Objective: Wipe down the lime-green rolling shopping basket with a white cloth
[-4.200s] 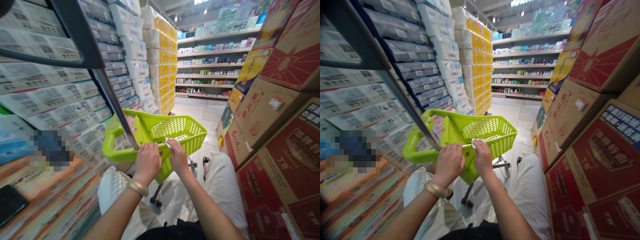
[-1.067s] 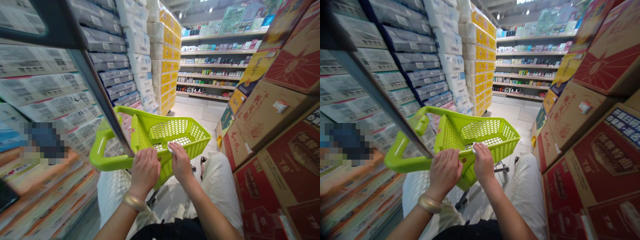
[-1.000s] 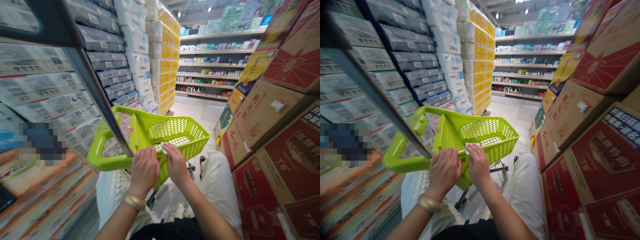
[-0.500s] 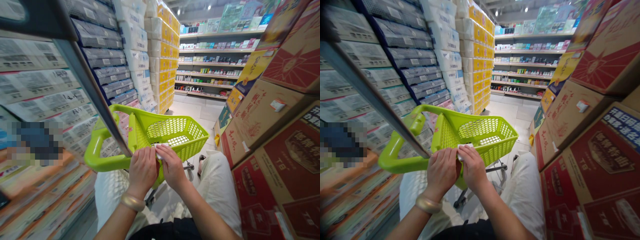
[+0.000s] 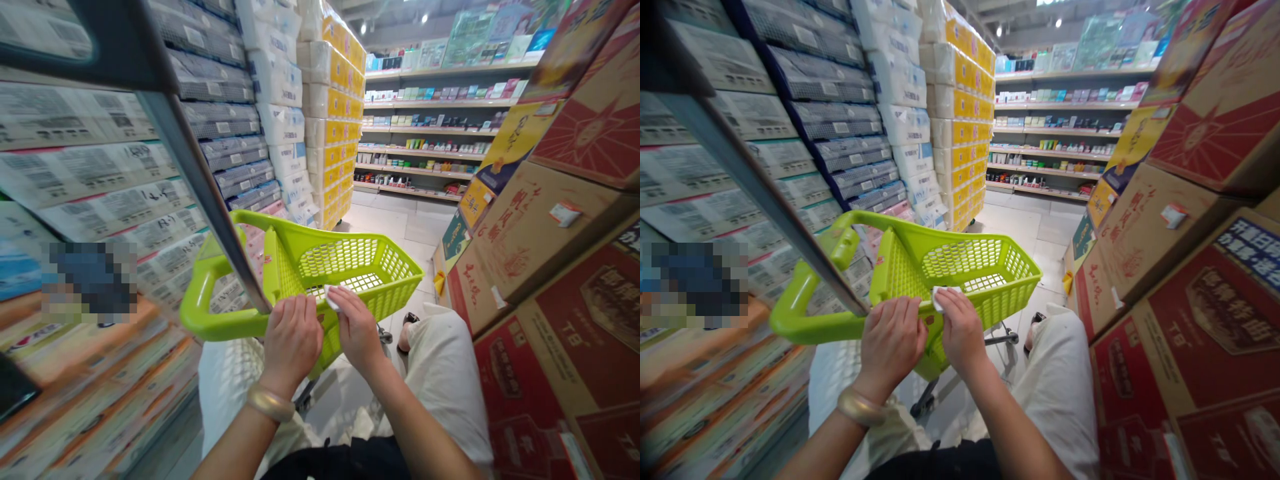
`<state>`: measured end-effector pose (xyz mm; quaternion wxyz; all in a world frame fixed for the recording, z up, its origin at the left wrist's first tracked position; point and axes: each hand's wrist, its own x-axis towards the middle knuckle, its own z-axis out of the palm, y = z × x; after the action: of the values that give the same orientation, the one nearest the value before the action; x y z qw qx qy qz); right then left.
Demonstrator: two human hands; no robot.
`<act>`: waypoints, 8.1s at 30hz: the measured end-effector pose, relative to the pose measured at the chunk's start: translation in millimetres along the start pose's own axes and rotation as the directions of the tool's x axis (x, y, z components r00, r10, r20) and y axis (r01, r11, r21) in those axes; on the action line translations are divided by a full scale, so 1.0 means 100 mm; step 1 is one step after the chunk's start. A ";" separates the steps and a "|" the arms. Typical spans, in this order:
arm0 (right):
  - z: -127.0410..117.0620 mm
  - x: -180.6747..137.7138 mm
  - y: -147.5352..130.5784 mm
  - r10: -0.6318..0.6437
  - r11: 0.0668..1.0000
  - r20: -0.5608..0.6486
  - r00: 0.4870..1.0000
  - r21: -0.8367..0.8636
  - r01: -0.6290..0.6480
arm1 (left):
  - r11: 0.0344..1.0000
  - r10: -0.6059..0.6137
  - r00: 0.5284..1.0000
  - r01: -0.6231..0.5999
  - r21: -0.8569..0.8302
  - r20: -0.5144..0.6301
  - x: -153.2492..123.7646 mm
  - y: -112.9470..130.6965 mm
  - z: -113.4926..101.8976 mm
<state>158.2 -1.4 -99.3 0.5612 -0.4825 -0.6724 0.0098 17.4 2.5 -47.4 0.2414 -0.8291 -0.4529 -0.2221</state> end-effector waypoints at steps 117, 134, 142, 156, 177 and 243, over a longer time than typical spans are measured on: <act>-0.14 -0.20 0.22 0.061 0.969 0.049 0.997 -0.244 -0.048 | 0.996 0.061 0.980 -0.047 -0.075 0.191 0.13 -0.20 0.19; -0.15 -0.18 0.20 0.096 0.955 0.024 0.995 -0.283 -0.085 | 0.996 0.041 0.983 -0.025 -0.089 0.180 0.15 -0.18 0.17; -0.05 -0.17 0.09 -0.032 0.983 0.132 0.991 -0.174 0.055 | 0.992 0.049 0.985 -0.028 -0.126 0.164 0.14 -0.19 0.16; -0.14 -0.20 0.17 0.021 0.978 0.086 0.996 -0.210 -0.003 | 0.994 0.041 0.983 -0.022 -0.107 0.177 0.14 -0.19 0.17; -0.11 -0.22 0.11 0.063 0.978 0.045 0.997 -0.201 -0.053 | 0.996 0.032 0.983 -0.016 -0.091 0.179 0.13 -0.15 0.16; -0.24 -0.36 0.35 0.085 0.942 -0.026 0.996 -0.323 -0.089 | 0.997 0.044 0.991 -0.035 -0.070 0.129 0.11 -0.11 0.20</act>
<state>195.6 -18.7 -136.9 0.4773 -0.5971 -0.6398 -0.0787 16.3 26.6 -54.6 0.1877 -0.8582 -0.4434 -0.1779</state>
